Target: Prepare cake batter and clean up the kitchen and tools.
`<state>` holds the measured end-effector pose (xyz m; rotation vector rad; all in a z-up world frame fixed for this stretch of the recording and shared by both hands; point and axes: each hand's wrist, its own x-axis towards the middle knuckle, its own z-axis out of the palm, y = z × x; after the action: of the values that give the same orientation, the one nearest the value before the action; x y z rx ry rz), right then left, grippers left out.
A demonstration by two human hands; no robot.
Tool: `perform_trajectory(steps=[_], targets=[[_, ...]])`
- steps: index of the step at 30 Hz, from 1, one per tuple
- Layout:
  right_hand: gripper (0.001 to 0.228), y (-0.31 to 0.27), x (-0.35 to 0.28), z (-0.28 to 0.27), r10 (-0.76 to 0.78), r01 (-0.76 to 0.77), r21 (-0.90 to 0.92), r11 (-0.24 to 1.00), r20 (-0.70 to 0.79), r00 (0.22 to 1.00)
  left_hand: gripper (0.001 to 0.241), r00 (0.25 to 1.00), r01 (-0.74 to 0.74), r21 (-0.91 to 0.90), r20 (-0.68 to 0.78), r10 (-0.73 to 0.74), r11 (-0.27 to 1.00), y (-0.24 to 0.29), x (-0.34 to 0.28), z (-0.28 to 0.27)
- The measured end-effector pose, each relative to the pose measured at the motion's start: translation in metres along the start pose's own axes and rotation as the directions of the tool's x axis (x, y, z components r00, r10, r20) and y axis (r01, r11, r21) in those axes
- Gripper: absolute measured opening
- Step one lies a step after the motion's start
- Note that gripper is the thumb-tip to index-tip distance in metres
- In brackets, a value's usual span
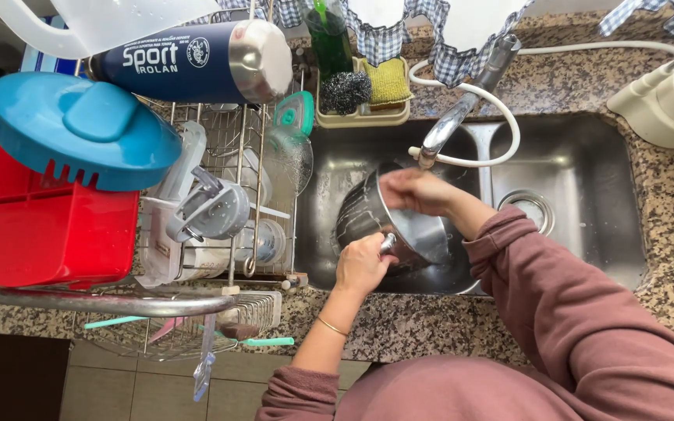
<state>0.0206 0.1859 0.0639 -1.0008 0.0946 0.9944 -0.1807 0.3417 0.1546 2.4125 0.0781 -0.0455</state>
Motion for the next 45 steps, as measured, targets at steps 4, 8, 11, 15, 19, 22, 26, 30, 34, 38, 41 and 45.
perform_trajectory(steps=[4, 8, 11, 15, 19, 22, 26, 30, 34, 38, 41, 45], targets=[[0.030, 0.006, 0.002, -0.015, 0.270, -0.201, -0.195, 0.960, 0.457, 0.848, 0.033, 1.000, 0.010, -0.032, -0.026, -0.011, 0.999, -0.005, 0.002, -0.002], [0.029, 0.003, 0.026, -0.019, 0.033, -0.020, -0.069, 0.997, 0.187, 0.982, 0.032, 0.999, -0.024, -0.015, -0.032, 0.023, 1.000, -0.002, 0.001, 0.002], [0.024, 0.020, 0.057, -0.051, -0.163, 0.210, 0.145, 0.967, -0.280, 0.946, 0.033, 0.999, -0.028, -0.029, -0.034, 0.027, 0.999, 0.005, -0.002, -0.004], [0.024, 0.026, 0.035, -0.031, -0.207, 0.236, 0.105, 0.966, -0.235, 0.950, 0.032, 1.000, -0.011, -0.037, -0.003, 0.011, 0.999, 0.000, 0.002, 0.002], [0.027, 0.005, -0.015, 0.000, 0.038, -0.017, -0.126, 0.992, 0.171, 0.985, 0.033, 0.998, 0.033, -0.038, -0.054, -0.035, 0.999, -0.011, 0.011, -0.002], [0.027, 0.020, -0.008, -0.046, 0.452, -0.096, -0.632, 0.769, 0.432, 0.780, 0.034, 0.991, 0.042, -0.058, -0.123, -0.049, 0.997, -0.012, 0.009, -0.010], [0.048, 0.024, 0.007, -0.090, 0.678, 0.201, -0.961, 0.188, 0.275, 0.681, 0.032, 0.986, 0.008, -0.070, -0.168, -0.020, 0.997, -0.012, 0.009, -0.011], [0.070, -0.001, 0.014, -0.089, 0.137, 0.409, -0.625, -0.665, 0.437, 0.889, 0.033, 0.988, 0.000, -0.040, -0.157, -0.006, 0.999, -0.013, 0.005, -0.014], [0.055, -0.016, 0.016, -0.077, -0.128, 0.391, -0.920, 0.030, 0.385, 0.914, 0.035, 0.985, 0.001, -0.025, -0.173, -0.005, 1.000, -0.017, 0.001, -0.014], [0.037, -0.052, -0.044, -0.006, 0.323, 0.215, -0.965, 0.148, 0.253, 0.912, 0.036, 0.986, 0.122, -0.078, -0.108, -0.130, 0.989, -0.013, 0.003, -0.019], [0.048, -0.030, -0.078, 0.001, 0.419, 0.470, -0.831, 0.296, 0.556, 0.718, 0.041, 0.966, 0.254, -0.138, -0.021, -0.259, 0.957, -0.014, 0.018, -0.023], [0.036, -0.003, -0.102, -0.003, 0.156, 0.174, -0.922, 0.345, 0.239, 0.958, 0.048, 0.949, 0.315, -0.205, 0.052, -0.311, 0.927, -0.024, 0.059, -0.020]])
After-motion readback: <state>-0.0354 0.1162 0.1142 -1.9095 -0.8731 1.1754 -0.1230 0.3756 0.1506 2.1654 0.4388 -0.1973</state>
